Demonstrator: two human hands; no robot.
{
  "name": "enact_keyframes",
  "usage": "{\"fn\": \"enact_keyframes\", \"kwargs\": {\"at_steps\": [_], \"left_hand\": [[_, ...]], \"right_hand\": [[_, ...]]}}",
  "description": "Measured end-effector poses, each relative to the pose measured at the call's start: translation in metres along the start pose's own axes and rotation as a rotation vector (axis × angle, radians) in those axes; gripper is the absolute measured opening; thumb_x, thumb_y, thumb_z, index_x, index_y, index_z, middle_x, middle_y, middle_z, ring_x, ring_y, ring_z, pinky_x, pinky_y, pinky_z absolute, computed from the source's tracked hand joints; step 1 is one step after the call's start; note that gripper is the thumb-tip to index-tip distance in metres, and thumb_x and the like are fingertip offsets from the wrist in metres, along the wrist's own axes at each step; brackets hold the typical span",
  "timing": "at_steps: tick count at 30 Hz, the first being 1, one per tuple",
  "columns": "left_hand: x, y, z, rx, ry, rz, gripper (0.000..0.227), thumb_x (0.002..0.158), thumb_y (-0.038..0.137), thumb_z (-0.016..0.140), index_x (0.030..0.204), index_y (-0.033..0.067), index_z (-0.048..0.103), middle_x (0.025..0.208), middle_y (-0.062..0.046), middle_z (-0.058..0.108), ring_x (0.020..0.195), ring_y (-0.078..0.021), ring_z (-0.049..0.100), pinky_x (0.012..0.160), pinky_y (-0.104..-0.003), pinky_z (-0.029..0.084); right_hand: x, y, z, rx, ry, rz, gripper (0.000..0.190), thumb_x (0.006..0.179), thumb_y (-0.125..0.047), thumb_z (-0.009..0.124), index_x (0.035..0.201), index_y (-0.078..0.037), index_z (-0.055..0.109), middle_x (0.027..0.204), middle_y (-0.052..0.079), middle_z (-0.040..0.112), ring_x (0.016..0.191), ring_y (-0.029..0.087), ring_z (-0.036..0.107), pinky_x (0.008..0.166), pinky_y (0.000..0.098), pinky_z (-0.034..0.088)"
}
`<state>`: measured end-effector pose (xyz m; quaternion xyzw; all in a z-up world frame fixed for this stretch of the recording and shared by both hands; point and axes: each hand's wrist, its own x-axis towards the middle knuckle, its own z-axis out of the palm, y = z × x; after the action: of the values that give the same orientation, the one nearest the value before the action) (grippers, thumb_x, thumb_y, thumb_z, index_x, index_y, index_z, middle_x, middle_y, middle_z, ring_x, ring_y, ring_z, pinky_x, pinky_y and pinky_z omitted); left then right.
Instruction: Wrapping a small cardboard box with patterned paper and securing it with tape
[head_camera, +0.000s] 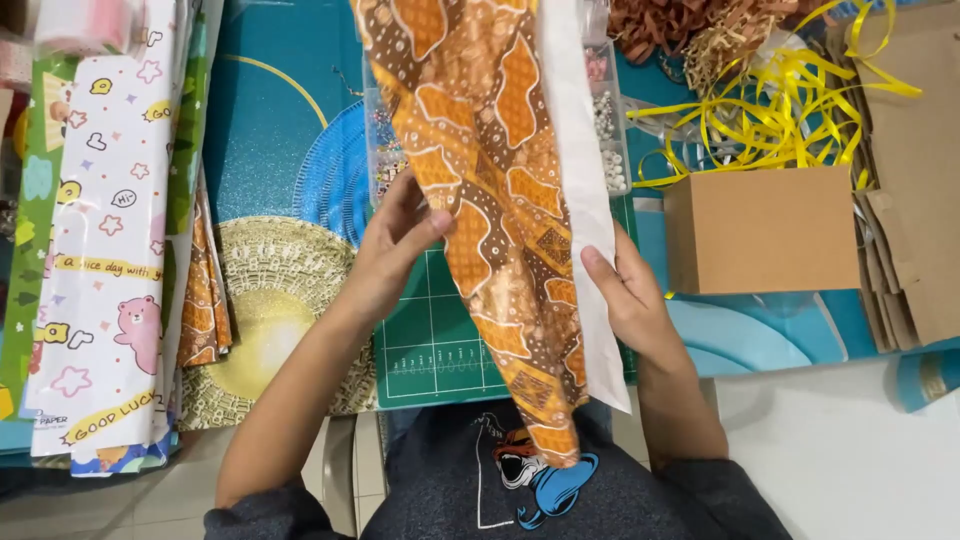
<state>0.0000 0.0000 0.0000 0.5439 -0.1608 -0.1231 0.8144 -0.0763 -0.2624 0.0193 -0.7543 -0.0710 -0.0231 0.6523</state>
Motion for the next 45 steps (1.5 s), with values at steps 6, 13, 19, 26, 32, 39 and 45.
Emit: {"fn": "enact_keyframes", "kwargs": {"at_steps": [6, 13, 19, 26, 32, 39, 45], "left_hand": [[0.003, -0.032, -0.018, 0.025, -0.008, 0.021, 0.083, 0.092, 0.016, 0.076, 0.16, 0.0063, 0.029, 0.152, -0.018, 0.047, 0.138, -0.0329, 0.049, 0.11, -0.054, 0.046], [-0.008, -0.079, -0.027, 0.015, -0.054, -0.095, 0.093, 0.09, 0.04, 0.072, 0.162, 0.0054, 0.023, 0.159, -0.022, 0.039, 0.145, -0.0402, 0.039, 0.116, -0.059, 0.037], [0.003, -0.059, -0.012, 0.017, 0.042, -0.02, 0.084, 0.091, 0.001, 0.071, 0.16, 0.0099, 0.025, 0.148, -0.012, 0.05, 0.13, -0.0241, 0.055, 0.101, -0.04, 0.054], [0.004, -0.029, -0.009, 0.242, 0.073, 0.099, 0.076, 0.099, -0.004, 0.055, 0.162, 0.0182, 0.018, 0.154, -0.017, 0.032, 0.13, -0.0335, 0.053, 0.097, -0.041, 0.056], [0.002, 0.007, 0.014, 0.45, 0.026, 0.043, 0.053, 0.106, 0.023, 0.049, 0.157, 0.0112, 0.038, 0.158, -0.032, 0.019, 0.145, -0.0604, 0.025, 0.111, -0.074, 0.032], [-0.023, 0.01, 0.039, 1.252, 0.208, 0.277, 0.108, 0.084, 0.089, 0.049, 0.167, 0.0222, 0.027, 0.175, -0.016, -0.013, 0.168, -0.0333, -0.011, 0.14, -0.065, 0.002], [-0.017, 0.031, 0.071, 1.248, 0.137, 0.344, 0.053, 0.091, 0.063, 0.058, 0.1, 0.0107, 0.056, 0.135, -0.015, 0.051, 0.137, -0.032, 0.042, 0.105, -0.049, 0.026]], "right_hand": [[-0.003, 0.002, 0.003, 0.016, -0.018, 0.025, 0.049, 0.109, -0.013, 0.041, 0.156, 0.001, 0.039, 0.149, 0.019, 0.054, 0.14, 0.026, 0.046, 0.119, 0.0513, 0.032], [0.002, 0.001, -0.003, -0.074, 0.011, 0.056, 0.048, 0.109, -0.012, 0.039, 0.154, 0.004, 0.04, 0.144, 0.024, 0.057, 0.139, 0.032, 0.048, 0.117, 0.054, 0.034], [0.006, 0.012, -0.005, -0.062, 0.065, 0.06, 0.047, 0.11, -0.013, 0.038, 0.153, 0.004, 0.039, 0.143, 0.025, 0.057, 0.138, 0.032, 0.047, 0.118, 0.0555, 0.033], [0.005, 0.021, -0.004, -0.018, 0.096, 0.031, 0.048, 0.11, -0.016, 0.038, 0.155, 0.001, 0.036, 0.145, 0.021, 0.056, 0.138, 0.028, 0.047, 0.12, 0.0521, 0.032], [0.006, 0.021, 0.004, 0.017, 0.065, -0.019, 0.048, 0.11, -0.015, 0.039, 0.156, -0.001, 0.035, 0.147, 0.018, 0.054, 0.14, 0.026, 0.045, 0.122, 0.0502, 0.031], [-0.007, -0.007, 0.01, 0.079, -0.06, 0.115, 0.057, 0.107, -0.028, 0.048, 0.155, -0.001, 0.036, 0.151, 0.014, 0.052, 0.139, 0.024, 0.052, 0.116, 0.0369, 0.045], [-0.019, -0.01, 0.011, -0.186, -0.1, 0.025, 0.053, 0.109, -0.023, 0.042, 0.154, 0.003, 0.037, 0.15, 0.016, 0.055, 0.138, 0.027, 0.056, 0.113, 0.0348, 0.046]]}}
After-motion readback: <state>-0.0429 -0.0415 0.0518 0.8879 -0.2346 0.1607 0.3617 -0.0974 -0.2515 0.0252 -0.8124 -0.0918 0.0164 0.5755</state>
